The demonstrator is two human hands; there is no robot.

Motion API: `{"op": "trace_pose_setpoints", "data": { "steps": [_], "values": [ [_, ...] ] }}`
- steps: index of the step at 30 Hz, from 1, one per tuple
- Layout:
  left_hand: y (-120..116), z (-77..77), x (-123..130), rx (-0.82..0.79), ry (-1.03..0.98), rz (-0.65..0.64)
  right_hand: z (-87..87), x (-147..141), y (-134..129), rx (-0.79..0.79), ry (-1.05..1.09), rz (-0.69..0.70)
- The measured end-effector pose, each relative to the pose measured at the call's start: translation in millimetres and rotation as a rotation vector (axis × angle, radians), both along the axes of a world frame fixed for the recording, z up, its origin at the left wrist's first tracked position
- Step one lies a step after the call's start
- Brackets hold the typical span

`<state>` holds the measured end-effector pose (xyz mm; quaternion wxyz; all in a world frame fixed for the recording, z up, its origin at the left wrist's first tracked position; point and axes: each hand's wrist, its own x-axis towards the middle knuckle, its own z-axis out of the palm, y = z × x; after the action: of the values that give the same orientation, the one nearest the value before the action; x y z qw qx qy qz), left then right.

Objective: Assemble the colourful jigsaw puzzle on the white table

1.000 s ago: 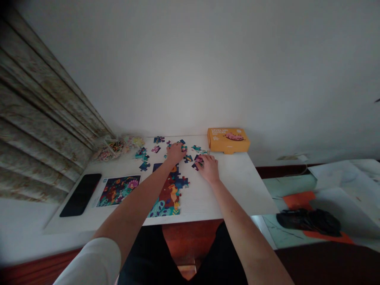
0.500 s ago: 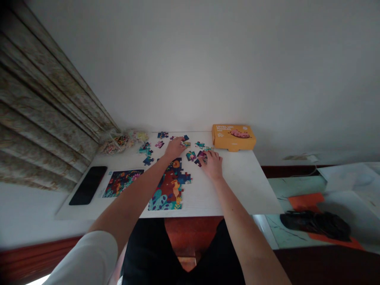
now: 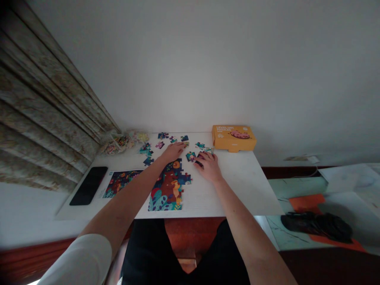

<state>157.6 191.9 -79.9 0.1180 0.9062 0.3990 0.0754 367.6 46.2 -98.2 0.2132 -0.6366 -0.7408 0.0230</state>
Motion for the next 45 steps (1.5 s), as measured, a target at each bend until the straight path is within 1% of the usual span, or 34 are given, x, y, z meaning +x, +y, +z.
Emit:
{"op": "trace_pose_setpoints", "data": {
  "steps": [3, 5, 7, 10, 14, 18, 20, 22, 23, 25, 28, 30, 33, 37, 39, 41, 45],
  "values": [
    [3.6, -0.9, -8.5, 0.015, -0.038, 0.076, -3.4, 1.1, 1.0, 0.04, 0.025, -0.011],
    [5.6, -1.1, -14.2, 0.02, -0.032, 0.139, -6.0, 1.7, 1.3, 0.077, 0.046, -0.02],
    [6.8, -1.2, -19.1, 0.027, -0.017, 0.174, -7.8, 2.0, 1.1, 0.115, 0.06, -0.024],
    [6.9, -2.2, -21.1, 0.045, -0.015, 0.182, -7.8, 1.4, 0.4, 0.153, 0.07, -0.029],
    [7.4, -4.1, -9.0, 0.053, -0.036, 0.173, -5.1, -0.1, -0.5, 0.154, 0.081, -0.055],
    [9.8, -3.2, 11.1, 0.034, -0.035, 0.124, -4.1, -0.7, -0.6, 0.11, 0.034, -0.042],
    [10.0, -1.1, 19.6, 0.033, -0.03, 0.121, -5.0, -0.7, -0.1, 0.086, -0.001, -0.029],
    [8.0, 1.2, 26.1, 0.045, -0.038, 0.097, -6.7, -0.7, 0.7, 0.074, -0.009, -0.046],
    [6.0, 2.2, 28.7, 0.049, -0.046, 0.06, -7.8, -0.7, 1.2, 0.073, -0.002, -0.064],
    [-0.1, 3.6, 32.5, 0.033, -0.054, -0.064, -10.3, -0.4, 2.3, 0.08, 0.018, -0.096],
    [-11.7, 5.0, 35.7, -0.04, -0.03, -0.217, -14.1, 0.4, 4.0, 0.1, 0.04, -0.126],
    [-18.5, 6.6, 36.5, -0.064, -0.01, -0.258, -16.0, 0.9, 4.9, 0.109, 0.044, -0.146],
    [-24.5, 9.9, 36.9, -0.059, 0.009, -0.271, -17.8, 1.5, 6.0, 0.112, 0.045, -0.172],
    [-24.6, 10.7, 38.0, -0.054, -0.009, -0.181, -18.6, 2.1, 7.0, 0.106, 0.046, -0.191],
    [-22.1, 8.2, 38.5, -0.089, -0.078, -0.116, -19.0, 2.5, 7.4, 0.114, 0.055, -0.2],
    [-18.8, 4.7, 38.6, -0.163, -0.214, -0.034, -19.7, 2.9, 8.0, 0.13, 0.067, -0.207],
    [-13.5, -1.1, 35.9, -0.359, -0.535, 0.202, -21.6, 3.6, 9.0, 0.161, 0.079, -0.232]
  ]
}}
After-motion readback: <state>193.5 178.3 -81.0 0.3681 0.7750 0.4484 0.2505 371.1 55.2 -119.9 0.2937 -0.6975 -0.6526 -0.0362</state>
